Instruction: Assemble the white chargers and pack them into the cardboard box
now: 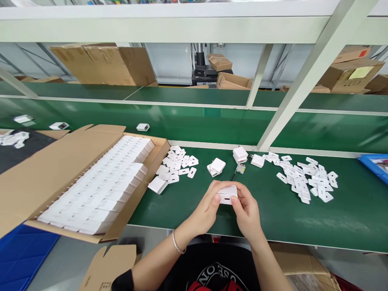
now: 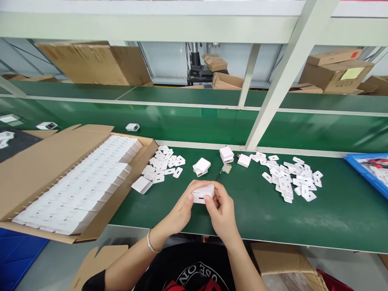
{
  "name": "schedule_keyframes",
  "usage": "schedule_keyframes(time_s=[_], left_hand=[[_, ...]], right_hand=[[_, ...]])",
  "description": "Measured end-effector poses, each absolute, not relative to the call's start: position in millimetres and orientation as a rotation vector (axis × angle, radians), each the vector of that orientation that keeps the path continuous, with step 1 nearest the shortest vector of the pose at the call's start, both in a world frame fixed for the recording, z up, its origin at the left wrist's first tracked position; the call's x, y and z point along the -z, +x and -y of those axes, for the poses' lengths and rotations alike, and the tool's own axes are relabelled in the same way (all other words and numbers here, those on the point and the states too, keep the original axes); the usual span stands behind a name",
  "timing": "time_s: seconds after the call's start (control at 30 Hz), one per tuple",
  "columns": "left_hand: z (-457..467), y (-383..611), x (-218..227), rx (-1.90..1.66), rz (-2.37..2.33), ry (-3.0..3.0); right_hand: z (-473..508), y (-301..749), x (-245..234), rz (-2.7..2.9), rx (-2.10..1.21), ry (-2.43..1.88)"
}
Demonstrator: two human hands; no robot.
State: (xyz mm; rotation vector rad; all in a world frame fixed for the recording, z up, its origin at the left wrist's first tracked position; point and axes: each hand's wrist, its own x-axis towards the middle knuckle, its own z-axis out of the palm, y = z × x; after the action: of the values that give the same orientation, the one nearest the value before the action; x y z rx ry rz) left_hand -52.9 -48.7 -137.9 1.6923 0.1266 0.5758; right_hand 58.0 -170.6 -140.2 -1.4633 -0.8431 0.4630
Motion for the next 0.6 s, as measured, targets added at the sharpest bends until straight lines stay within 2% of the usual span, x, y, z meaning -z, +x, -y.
schedule_keyframes(time_s=[0.4,0.6], left_hand=[[52,-48,160,-0.920,-0.111,1.736],[55,-50,162,-0.826,-0.170,1.660]], right_hand=[[162,45,142,0.799,-0.486,-1.341],[158,39,148,0.701,-0.454,-1.395]])
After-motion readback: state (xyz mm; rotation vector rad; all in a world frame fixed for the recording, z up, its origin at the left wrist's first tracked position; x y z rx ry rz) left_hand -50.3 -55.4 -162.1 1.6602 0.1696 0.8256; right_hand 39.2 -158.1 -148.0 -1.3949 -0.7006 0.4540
